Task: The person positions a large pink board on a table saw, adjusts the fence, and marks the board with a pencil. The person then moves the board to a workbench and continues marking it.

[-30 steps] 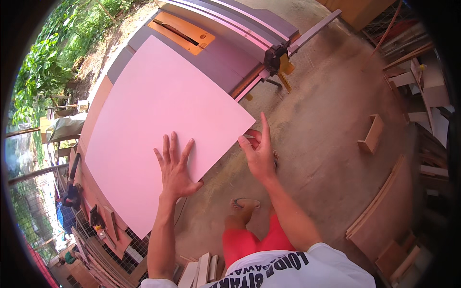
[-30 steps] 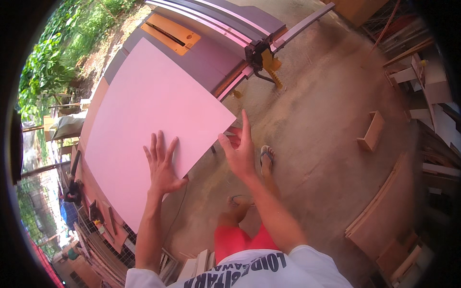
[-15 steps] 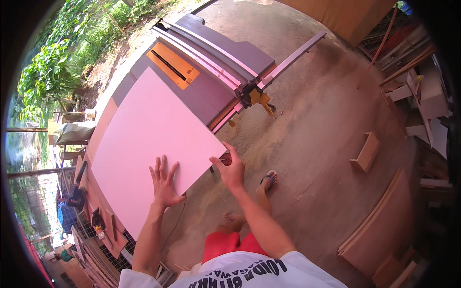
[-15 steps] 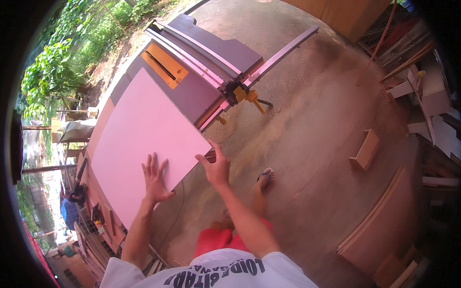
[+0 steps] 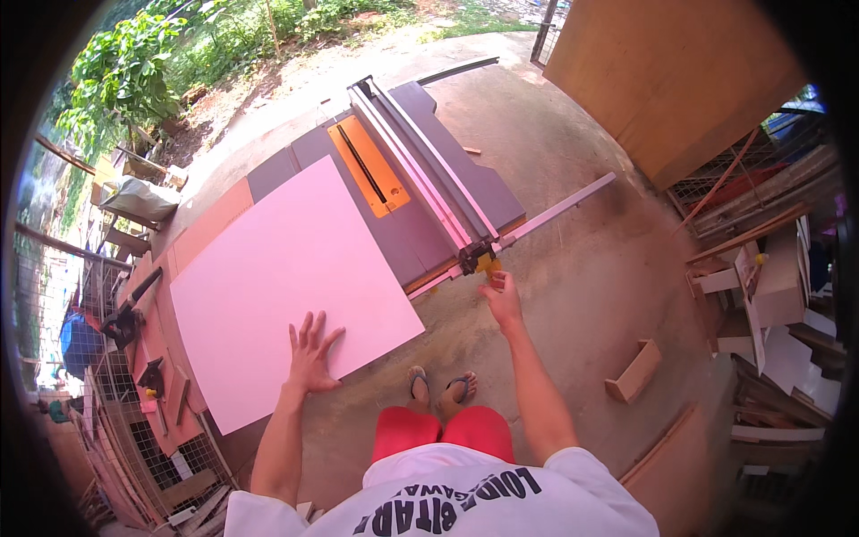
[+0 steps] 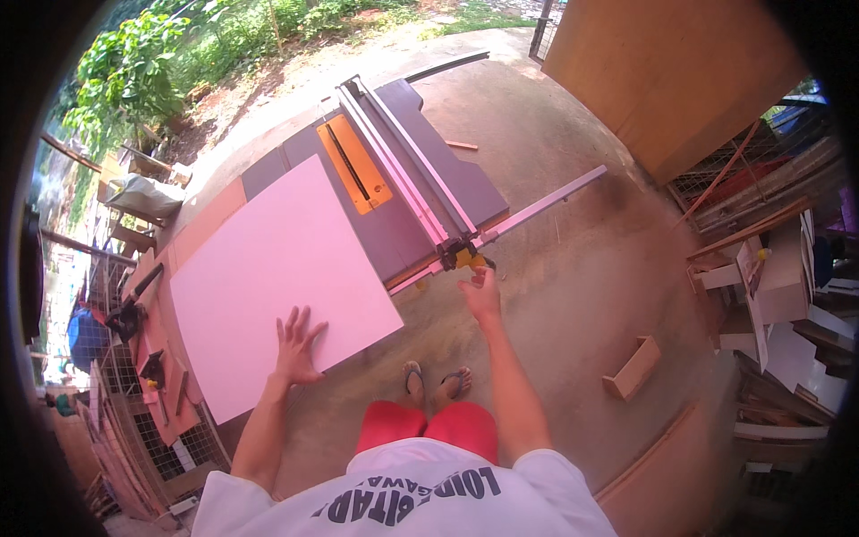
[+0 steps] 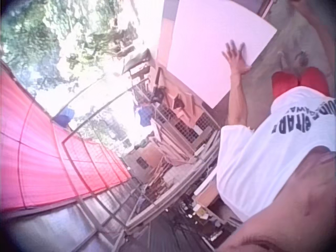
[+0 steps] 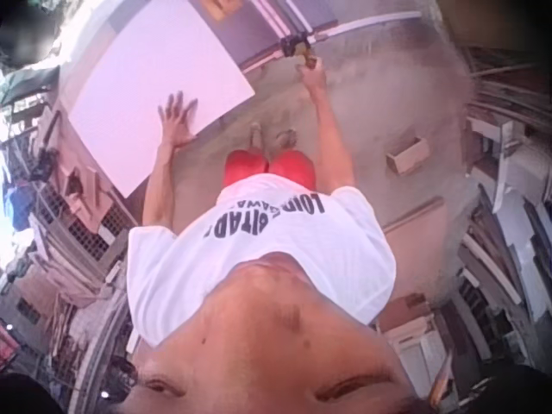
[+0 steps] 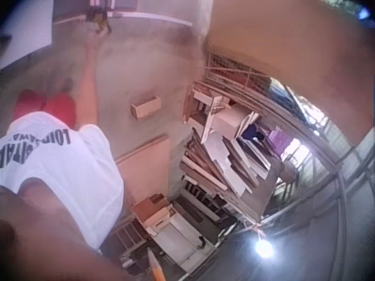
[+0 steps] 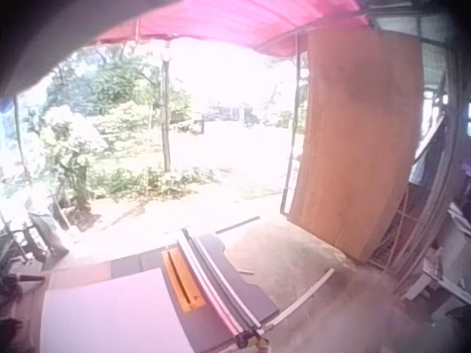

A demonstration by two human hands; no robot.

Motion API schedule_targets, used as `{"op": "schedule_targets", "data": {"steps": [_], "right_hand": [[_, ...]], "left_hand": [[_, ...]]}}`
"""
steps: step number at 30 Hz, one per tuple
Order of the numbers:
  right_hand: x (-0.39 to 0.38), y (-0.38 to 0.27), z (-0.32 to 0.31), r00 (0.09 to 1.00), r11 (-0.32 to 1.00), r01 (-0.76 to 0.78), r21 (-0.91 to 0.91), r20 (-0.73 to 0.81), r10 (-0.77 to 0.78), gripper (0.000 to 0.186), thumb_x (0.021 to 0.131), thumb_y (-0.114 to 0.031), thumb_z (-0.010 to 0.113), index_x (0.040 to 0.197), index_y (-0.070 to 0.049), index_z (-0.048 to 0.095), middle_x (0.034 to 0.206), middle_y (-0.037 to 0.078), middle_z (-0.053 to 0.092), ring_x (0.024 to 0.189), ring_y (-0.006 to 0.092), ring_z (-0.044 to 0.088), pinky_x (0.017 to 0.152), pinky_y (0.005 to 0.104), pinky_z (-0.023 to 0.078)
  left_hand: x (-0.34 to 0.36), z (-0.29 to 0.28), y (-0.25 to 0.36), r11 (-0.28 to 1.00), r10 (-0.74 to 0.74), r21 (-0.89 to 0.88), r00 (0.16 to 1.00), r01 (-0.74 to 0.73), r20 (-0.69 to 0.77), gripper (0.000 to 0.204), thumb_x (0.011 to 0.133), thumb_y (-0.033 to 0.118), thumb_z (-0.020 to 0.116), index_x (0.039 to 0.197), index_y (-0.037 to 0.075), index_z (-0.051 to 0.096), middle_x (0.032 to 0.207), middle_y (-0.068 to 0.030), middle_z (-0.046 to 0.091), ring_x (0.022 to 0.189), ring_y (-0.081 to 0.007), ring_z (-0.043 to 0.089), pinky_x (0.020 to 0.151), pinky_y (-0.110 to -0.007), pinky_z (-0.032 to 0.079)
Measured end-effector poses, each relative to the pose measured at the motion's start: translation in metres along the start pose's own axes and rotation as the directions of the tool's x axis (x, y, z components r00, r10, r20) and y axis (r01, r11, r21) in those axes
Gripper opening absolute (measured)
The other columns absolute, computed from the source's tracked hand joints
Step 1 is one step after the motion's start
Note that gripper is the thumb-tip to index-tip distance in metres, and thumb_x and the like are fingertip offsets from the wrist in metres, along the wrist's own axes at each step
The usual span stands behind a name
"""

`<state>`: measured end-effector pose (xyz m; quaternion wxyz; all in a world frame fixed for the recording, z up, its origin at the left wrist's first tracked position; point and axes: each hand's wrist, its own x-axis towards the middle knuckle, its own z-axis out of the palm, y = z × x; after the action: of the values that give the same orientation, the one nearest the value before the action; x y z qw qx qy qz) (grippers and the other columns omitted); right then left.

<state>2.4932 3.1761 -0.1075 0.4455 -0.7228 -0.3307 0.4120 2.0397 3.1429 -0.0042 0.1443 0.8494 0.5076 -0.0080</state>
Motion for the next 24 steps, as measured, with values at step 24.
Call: {"op": "schedule_targets", "data": {"steps": [24], "right_hand": [[-0.001, -0.077, -0.007, 0.927, 0.839, -0.348, 0.417, 0.289, 0.241, 0.041, 0.101, -0.040, 0.062, 0.130, -0.016, 0.048, 0.106, 0.002, 0.061, 0.091, 0.0148, 0.060, 0.075, 0.0329, 0.050]], "left_hand": [[-0.002, -0.023, -0.001, 0.996, -0.091, 0.034, 0.979, 0.086, 0.182, 0.130, 0.039, 0.044, 0.093, 0.155, 0.040, 0.034, 0.170, -0.0084, 0.007, 0.157, -0.0342, -0.004, 0.122, -0.068, -0.003]]}}
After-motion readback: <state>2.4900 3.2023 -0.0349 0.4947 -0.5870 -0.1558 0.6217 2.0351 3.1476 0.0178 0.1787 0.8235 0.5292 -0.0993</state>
